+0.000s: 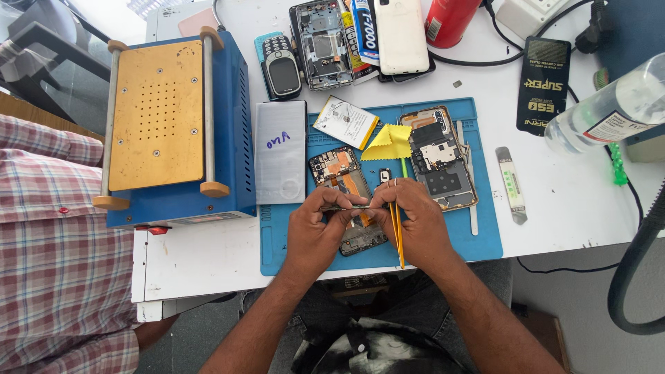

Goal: The person pries open a disassembled smartphone on a blue mat, uses a spudger and tweezers to lift components and flex cables from the phone body, and works on a small circuit board, handling the phone chassis and parts one at a time on the workbench.

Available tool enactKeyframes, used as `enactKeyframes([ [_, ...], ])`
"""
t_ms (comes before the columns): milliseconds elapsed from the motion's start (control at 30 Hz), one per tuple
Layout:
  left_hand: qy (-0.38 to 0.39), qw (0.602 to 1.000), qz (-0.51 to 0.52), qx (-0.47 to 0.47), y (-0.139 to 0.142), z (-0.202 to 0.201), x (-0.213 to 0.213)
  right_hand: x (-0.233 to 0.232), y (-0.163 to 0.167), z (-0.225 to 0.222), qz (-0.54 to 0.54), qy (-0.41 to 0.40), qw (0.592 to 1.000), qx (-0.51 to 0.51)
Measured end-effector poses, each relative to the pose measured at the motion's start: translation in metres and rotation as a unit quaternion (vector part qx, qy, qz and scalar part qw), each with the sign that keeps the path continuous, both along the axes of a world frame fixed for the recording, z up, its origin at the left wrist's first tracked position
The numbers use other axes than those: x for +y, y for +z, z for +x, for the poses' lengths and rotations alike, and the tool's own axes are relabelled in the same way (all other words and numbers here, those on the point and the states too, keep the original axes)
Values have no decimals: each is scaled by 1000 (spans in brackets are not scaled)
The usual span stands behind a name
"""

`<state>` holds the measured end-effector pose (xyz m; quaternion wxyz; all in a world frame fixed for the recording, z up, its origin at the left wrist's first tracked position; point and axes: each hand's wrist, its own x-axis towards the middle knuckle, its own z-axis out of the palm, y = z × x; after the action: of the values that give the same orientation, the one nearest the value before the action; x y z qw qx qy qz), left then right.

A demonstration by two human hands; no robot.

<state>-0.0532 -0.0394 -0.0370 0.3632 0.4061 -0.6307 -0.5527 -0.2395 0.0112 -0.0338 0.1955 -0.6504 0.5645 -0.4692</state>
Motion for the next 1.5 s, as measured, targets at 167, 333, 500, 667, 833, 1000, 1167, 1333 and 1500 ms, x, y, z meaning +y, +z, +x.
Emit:
enactKeyframes([
  [167,-1,1000,-19,1,0,0,1,0,0,-1,-1,4,1000,5],
  [333,0,999,-41,0,0,-2,2,1,-1,-2,0,6,1000,4],
  [500,7,999,-28,15,0,-2,3,0,-2,-2,-1,11,1000,11],
  [667,5,1000,-20,15,3,-2,1,0,-1,-1,5,-7,1000,12],
  [833,30,999,27,5,7,-2,0,1,-1,1,-3,-33,999,26],
  [1000,26,999,33,26,6,-1,-2,0,0,2,-23,-33,998,46],
  [1167,3,997,37,62,4,2,-3,2,2,3,-28,-35,998,49],
  [1333,13,999,14,32,3,2,-4,4,4,3,-34,-27,997,64],
  [1500,17,999,-6,27,4,-1,-1,3,4,3,-56,-13,994,90],
])
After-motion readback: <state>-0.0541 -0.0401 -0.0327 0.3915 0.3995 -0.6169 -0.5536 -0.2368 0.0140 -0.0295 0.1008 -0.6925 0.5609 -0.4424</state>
